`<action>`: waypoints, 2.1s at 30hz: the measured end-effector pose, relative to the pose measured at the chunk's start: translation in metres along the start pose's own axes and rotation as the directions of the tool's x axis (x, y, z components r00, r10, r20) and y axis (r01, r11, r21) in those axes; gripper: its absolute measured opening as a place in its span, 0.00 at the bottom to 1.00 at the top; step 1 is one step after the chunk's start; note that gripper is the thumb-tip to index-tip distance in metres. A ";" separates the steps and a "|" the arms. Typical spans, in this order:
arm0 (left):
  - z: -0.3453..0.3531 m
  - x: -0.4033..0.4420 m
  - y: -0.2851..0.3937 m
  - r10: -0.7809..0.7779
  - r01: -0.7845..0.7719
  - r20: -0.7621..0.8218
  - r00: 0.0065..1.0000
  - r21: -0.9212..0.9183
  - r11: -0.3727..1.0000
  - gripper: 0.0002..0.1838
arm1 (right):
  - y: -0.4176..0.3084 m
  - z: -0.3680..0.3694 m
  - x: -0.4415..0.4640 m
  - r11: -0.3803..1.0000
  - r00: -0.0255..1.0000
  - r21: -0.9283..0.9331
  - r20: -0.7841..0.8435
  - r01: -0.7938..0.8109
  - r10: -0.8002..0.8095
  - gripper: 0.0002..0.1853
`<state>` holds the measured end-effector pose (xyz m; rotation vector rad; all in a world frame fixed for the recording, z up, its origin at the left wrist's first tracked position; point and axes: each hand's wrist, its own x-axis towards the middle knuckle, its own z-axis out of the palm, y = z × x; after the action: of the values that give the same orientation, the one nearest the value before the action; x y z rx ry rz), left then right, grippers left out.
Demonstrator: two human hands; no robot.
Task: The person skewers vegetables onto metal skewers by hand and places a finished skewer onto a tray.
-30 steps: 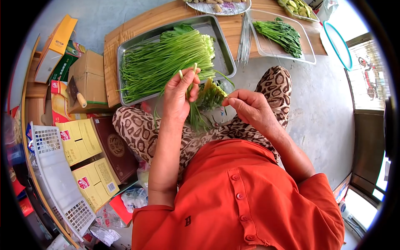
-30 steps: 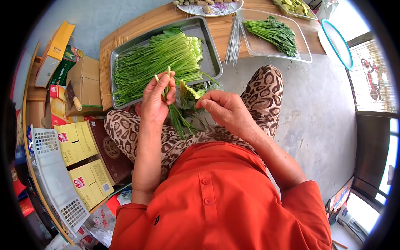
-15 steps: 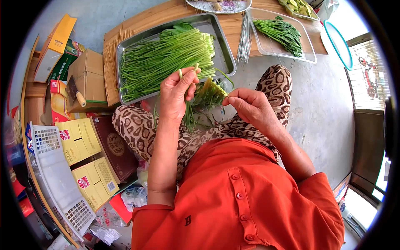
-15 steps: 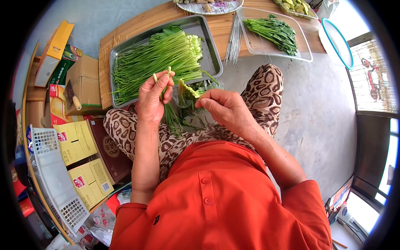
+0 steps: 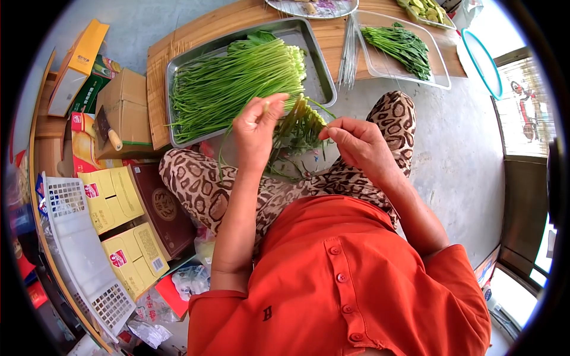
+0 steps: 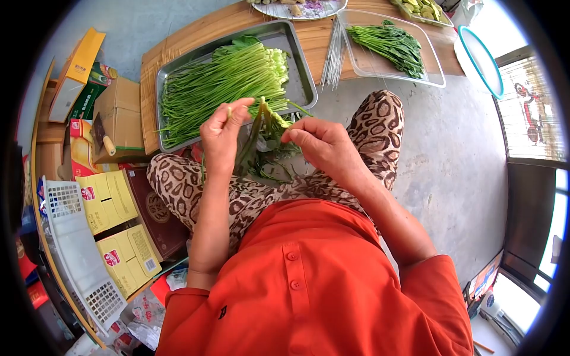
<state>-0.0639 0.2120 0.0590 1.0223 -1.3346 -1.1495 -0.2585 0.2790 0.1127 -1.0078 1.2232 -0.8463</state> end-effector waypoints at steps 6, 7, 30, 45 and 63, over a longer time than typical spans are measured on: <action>-0.014 0.003 0.001 -0.071 0.067 0.009 0.997 0.233 0.970 0.19 | 0.004 -0.007 -0.002 0.999 1.000 0.034 -0.020 0.013 -0.013 0.12; -0.014 0.003 0.001 -0.091 0.086 0.064 0.994 0.083 0.993 0.20 | 0.004 -0.007 -0.002 0.999 1.000 0.033 -0.014 0.015 -0.015 0.12; -0.012 0.004 0.003 -0.292 0.333 0.162 0.943 -0.515 0.790 0.10 | -0.006 0.007 -0.007 0.999 0.995 0.026 0.094 -0.027 0.025 0.11; -0.014 0.005 0.001 -0.277 0.334 0.186 0.943 -0.510 0.793 0.11 | -0.003 0.007 -0.005 1.000 0.996 0.017 0.086 -0.009 0.007 0.12; -0.030 0.010 -0.003 -0.289 0.435 0.335 0.897 -0.550 0.713 0.08 | -0.010 0.003 -0.009 0.999 0.988 0.017 0.154 -0.035 0.032 0.12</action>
<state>-0.0352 0.1987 0.0572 0.6841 -0.8158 -1.9017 -0.2568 0.2846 0.1258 -1.0152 1.0959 -0.7395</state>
